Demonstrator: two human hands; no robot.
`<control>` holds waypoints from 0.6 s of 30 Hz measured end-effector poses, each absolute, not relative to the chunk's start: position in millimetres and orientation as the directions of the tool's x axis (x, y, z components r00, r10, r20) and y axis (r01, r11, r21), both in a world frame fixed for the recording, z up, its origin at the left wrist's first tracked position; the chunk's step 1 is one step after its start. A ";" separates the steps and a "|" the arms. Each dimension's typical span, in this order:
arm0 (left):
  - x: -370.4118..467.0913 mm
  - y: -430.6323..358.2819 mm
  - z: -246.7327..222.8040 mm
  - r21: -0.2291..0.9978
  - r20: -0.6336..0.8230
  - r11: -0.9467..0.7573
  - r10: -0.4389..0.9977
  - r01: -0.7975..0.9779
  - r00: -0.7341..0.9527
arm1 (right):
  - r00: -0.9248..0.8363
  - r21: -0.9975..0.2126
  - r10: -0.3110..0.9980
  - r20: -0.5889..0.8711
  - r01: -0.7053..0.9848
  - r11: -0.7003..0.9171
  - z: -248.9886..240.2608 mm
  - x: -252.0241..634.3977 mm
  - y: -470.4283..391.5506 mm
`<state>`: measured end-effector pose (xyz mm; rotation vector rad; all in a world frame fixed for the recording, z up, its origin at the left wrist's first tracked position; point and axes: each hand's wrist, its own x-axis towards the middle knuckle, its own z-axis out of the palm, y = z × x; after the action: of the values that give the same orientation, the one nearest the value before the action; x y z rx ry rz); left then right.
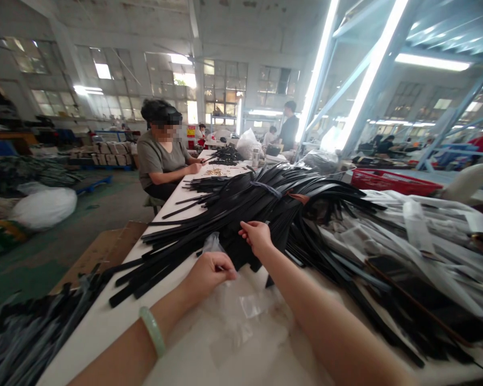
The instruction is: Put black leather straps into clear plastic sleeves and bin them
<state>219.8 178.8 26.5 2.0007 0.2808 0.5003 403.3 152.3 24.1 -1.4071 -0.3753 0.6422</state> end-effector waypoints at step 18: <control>212.3 187.6 34.1 0.987 0.032 -0.147 0.591 0.069 0.806 | 0.299 -0.961 0.913 0.276 0.098 0.259 70.4 363.2 83.9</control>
<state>212.3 187.6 34.1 1.6757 0.5239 0.4923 363.2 83.9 70.4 -1.1790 -1.1327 0.7534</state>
